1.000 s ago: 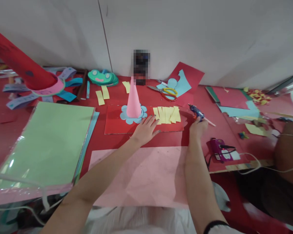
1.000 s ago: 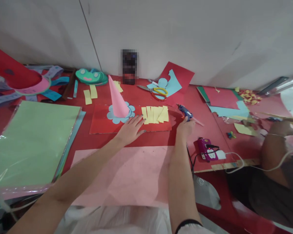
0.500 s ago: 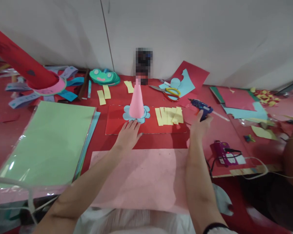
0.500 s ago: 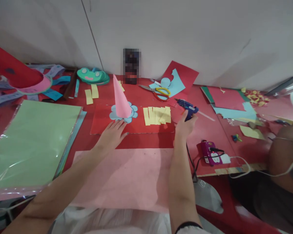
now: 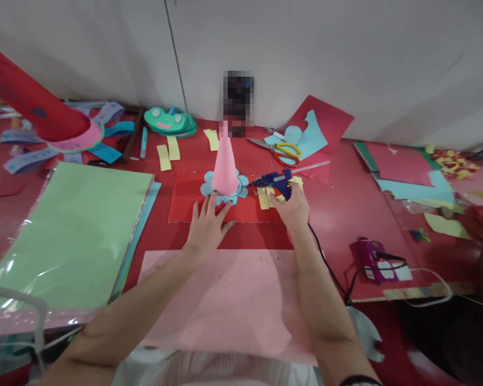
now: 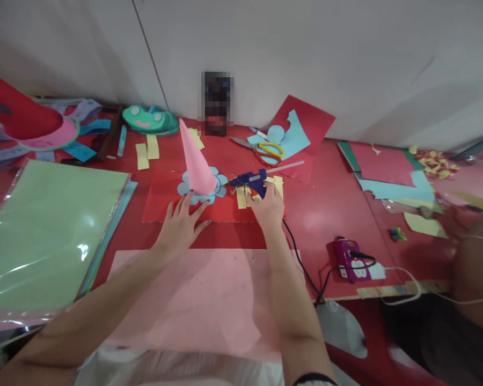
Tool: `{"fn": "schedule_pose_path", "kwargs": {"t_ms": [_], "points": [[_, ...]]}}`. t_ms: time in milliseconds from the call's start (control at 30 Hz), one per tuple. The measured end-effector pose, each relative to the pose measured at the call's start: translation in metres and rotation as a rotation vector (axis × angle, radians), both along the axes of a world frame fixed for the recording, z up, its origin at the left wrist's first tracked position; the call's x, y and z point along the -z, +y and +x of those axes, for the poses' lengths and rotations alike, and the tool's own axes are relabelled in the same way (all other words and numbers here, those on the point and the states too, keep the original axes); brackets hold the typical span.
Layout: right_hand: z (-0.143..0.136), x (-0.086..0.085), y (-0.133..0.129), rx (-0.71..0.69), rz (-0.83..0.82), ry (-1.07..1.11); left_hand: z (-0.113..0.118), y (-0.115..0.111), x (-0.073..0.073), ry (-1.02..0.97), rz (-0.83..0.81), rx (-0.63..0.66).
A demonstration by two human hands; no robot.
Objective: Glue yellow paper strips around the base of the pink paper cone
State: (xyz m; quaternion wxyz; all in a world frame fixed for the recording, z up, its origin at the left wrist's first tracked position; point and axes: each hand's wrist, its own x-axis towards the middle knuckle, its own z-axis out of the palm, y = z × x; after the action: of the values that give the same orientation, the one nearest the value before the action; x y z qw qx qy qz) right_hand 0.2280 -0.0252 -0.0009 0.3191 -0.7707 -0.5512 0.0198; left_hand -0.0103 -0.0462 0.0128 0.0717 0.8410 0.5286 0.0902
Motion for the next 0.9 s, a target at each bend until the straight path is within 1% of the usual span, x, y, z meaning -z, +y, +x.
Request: {"fn": "schedule_pose_path", "kwargs": {"t_ms": [67, 167, 333, 533, 667, 767, 900], "points": [[0.005, 0.002, -0.001, -0.06, 0.009, -0.027, -0.001, 0.0, 0.003, 0.009, 0.004, 0.0], [0.008, 0.001, -0.003, -0.076, 0.002, -0.031, -0.003, -0.001, 0.004, 0.022, -0.007, 0.006], [0.007, -0.003, -0.007, -0.103, -0.021, -0.032, -0.006, 0.0, -0.001, 0.054, -0.052, 0.019], [0.007, -0.006, -0.009, -0.138, 0.022, -0.083, -0.007, 0.002, -0.006, 0.078, -0.098, 0.046], [0.007, -0.01, -0.011, -0.191, 0.05, -0.173, -0.007, 0.002, -0.008, 0.106, -0.117, 0.041], [0.006, -0.012, -0.012, -0.198, 0.067, -0.259, -0.007, 0.001, -0.009, 0.103, -0.124, 0.036], [0.006, -0.009, -0.011, -0.201, 0.123, -0.295, -0.006, 0.001, -0.009, 0.088, -0.127, 0.028]]}}
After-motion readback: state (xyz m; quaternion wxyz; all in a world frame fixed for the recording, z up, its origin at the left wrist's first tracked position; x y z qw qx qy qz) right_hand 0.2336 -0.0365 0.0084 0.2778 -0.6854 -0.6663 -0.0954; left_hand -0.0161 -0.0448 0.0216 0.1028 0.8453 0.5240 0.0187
